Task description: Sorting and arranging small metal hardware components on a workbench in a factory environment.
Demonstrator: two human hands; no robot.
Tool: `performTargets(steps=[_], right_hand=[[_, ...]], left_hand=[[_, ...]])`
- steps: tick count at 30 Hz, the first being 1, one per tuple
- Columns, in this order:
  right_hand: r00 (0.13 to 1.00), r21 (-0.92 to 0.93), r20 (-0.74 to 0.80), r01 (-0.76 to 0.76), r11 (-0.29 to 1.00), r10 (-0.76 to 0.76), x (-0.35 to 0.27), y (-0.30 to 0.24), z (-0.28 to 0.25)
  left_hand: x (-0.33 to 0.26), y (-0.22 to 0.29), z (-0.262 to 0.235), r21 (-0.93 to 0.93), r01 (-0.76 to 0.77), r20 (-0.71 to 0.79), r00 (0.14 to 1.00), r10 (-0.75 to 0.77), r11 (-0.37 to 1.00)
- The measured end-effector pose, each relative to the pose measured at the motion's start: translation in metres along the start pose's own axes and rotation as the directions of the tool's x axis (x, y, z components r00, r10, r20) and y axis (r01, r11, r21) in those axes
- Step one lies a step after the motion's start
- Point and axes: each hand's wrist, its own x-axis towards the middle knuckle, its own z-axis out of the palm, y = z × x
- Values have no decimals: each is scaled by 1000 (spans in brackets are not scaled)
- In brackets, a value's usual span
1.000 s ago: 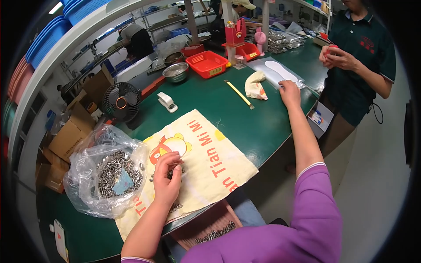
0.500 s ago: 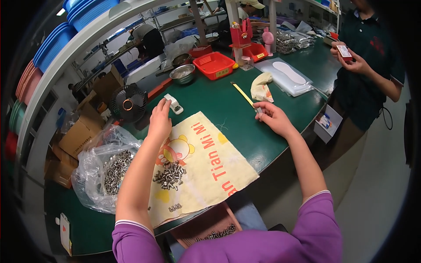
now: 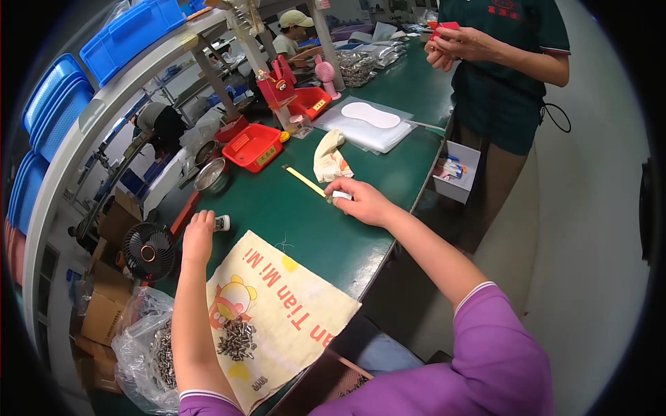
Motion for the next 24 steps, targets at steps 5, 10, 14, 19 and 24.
performTargets(steps=[5,10,14,19,24], right_hand=[[998,98,-56,11,995,-5,2,-1,2],[981,21,-168,103,994,-98,3,9,-3],[974,197,-150,197,960,-169,-15,-10,18],[982,-200,-41,174,964,-186,-60,-76,15],[916,-503,-135,266,822,-379,-67,-70,27]], left_hand=[[22,43,-66,-192,58,-12,998,-61,980],[17,128,-130,-563,-19,-11,1000,16,826],[-5,178,-140,-631,-19,71,994,82,776],[0,199,-150,-609,-233,-127,972,196,758],[-4,207,-146,-656,-163,-69,985,157,737]])
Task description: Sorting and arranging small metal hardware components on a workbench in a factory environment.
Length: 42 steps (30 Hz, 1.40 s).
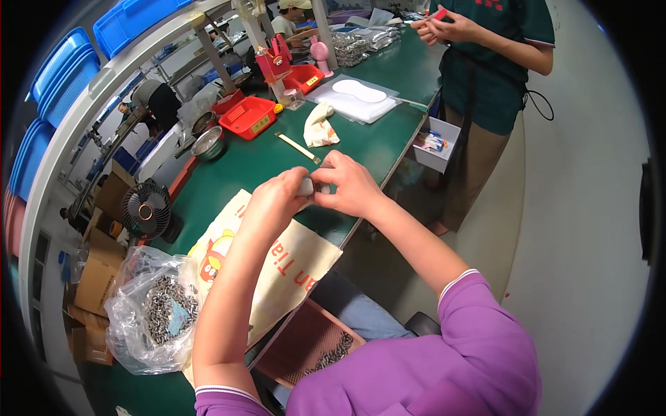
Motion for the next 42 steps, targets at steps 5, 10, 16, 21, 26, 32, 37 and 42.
performTargets(steps=[5,10,16,21,26,32,37,42], right_hand=[[995,35,-66,75,997,-73,-6,2,7],[991,78,-131,28,997,-18,-22,28,14],[996,121,-6,-93,988,94,-31,34,7],[989,45,45,-143,989,141,-33,33,3],[987,22,75,-146,989,144,-32,27,4],[979,69,160,-137,988,125,-30,31,-11],[990,105,118,-84,991,72,5,15,-39],[980,207,167,-147,967,113,17,-21,-19]], left_hand=[[-2,4,-3,-1,15,56,998,-15,1000],[-7,-17,-11,-180,77,-154,982,-105,981],[-23,-52,4,-724,235,-79,906,-416,649],[-45,-85,46,-989,-2,-115,645,-756,149],[-49,-83,86,-979,-11,138,703,-697,-205],[-30,-60,92,-995,84,9,633,-774,58],[-26,-51,91,-994,29,-67,620,-782,108],[-27,-52,97,-998,37,-15,590,-807,46]])
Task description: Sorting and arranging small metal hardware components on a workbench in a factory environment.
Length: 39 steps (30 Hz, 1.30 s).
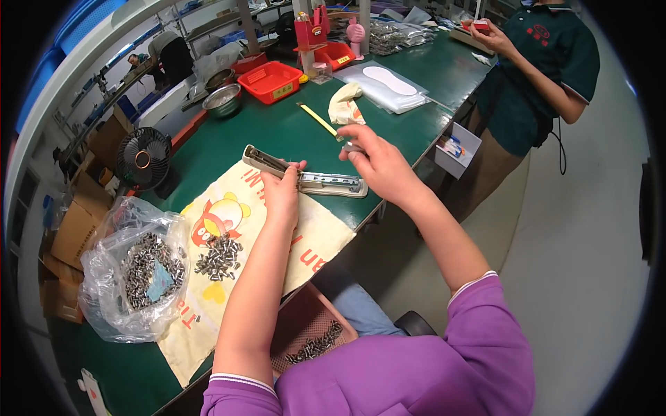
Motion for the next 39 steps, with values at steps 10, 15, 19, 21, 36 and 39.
performTargets(steps=[10,15,19,21,36,39], right_hand=[[991,-153,-43,-131,980,126,-7,-3,12],[985,-511,86,173,842,-150,-15,15,16],[981,-482,99,192,855,-164,-14,13,14],[991,-398,118,103,911,-61,-12,12,11],[973,-454,152,223,863,-172,-10,18,3],[979,-473,102,206,857,-179,-16,20,4]], left_hand=[[2,-4,-1,17,-46,-25,999,46,999],[3,-4,-3,26,-58,-23,998,59,998],[4,-3,-4,132,-25,-39,999,30,991],[4,-4,-4,144,-25,-40,999,31,989],[-1,-2,-2,162,-65,-48,996,74,985],[-1,-1,0,162,-65,-49,996,74,985]])
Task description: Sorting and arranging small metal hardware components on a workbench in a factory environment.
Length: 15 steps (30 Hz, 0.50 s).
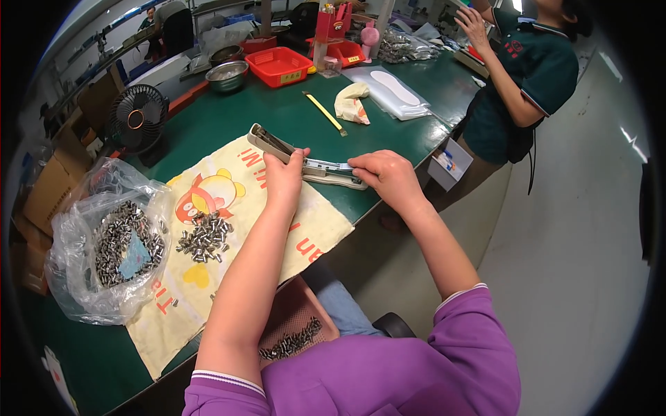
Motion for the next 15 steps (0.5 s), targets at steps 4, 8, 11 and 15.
performTargets(steps=[4,8,11,15], right_hand=[[999,11,-42,-32,999,33,-3,-3,8],[992,31,52,-114,993,113,-1,-12,6],[984,52,45,-177,983,174,-7,-12,2],[965,57,40,-262,963,260,-22,-7,1]], left_hand=[[1,-2,-1,-14,-2,-4,1000,2,1000],[2,-2,-3,4,13,-13,1000,-13,1000],[-3,4,2,1,29,-15,999,-29,1000],[-2,3,0,13,23,-5,1000,-23,1000]])
